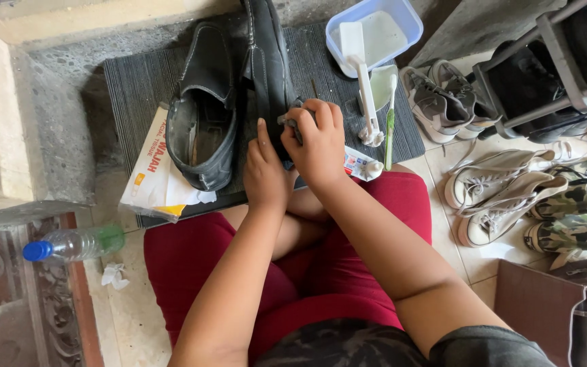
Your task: The person sits on the floor and cleans a pair of black shoes using a cloth. They wipe the exterior and interior of the shoes, turning them over to clean the soles and sides.
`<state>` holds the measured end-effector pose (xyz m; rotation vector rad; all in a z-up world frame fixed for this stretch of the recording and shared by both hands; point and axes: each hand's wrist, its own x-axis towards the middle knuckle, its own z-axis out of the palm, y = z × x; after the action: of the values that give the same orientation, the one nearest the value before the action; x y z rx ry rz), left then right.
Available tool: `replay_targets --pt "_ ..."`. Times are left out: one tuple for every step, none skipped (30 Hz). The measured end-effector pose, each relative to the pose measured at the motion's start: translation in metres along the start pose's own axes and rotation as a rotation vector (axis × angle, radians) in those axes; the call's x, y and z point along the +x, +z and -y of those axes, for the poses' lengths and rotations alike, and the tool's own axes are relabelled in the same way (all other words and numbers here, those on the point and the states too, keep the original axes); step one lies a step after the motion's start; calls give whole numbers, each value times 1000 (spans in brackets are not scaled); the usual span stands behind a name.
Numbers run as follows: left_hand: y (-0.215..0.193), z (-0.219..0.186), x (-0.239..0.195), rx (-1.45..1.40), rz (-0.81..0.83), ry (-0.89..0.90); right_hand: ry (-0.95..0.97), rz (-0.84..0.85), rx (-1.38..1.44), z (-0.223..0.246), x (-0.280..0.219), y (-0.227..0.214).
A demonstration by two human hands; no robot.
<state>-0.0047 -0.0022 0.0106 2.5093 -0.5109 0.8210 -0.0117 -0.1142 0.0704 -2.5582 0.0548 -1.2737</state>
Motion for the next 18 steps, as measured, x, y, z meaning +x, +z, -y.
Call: replay_targets --pt "1 2 0 0 -3 -2 -4 -1 1 0 0 0" --pt "2 3 -1 -15 2 5 4 -3 4 -1 0 -1" --pt "4 4 -2 -29 7 12 12 -6 7 -1 0 -1" --pt "3 3 -1 -31 7 12 12 -6 5 -1 0 -3" --pt "2 3 -1 -30 3 13 11 -11 11 0 1 -4" --pt "1 3 -1 -29 -1 15 11 -16 18 0 1 -6" --pt "1 3 -2 -30 0 15 12 -16 17 1 0 -6" --pt "2 3 -2 -28 3 15 22 -23 27 1 -1 -6" --pt "2 4 -1 -25 6 14 32 -31 37 1 -1 -5" --pt "1 4 -1 -26 5 15 31 -32 36 -1 -2 -5" --pt "1 4 -1 -38 27 5 39 -34 43 -2 -4 -4" --pt "0 4 -1 -50 50 -6 47 -36 50 -4 -5 -3" --pt "-1 4 0 -50 50 -6 47 -36 49 -5 -6 -3" --pt "-2 4 0 -71 74 -5 77 -35 63 -6 -7 -3" --pt "-3 4 1 -92 97 -4 108 -34 78 -7 -8 -3" --pt "-1 5 -1 -92 97 -4 107 -34 77 -9 -8 -6" --pt "2 5 -2 -110 104 -15 197 -14 134 -11 -9 -9" --pt "4 6 -3 -126 110 -27 285 6 192 -13 -9 -11"
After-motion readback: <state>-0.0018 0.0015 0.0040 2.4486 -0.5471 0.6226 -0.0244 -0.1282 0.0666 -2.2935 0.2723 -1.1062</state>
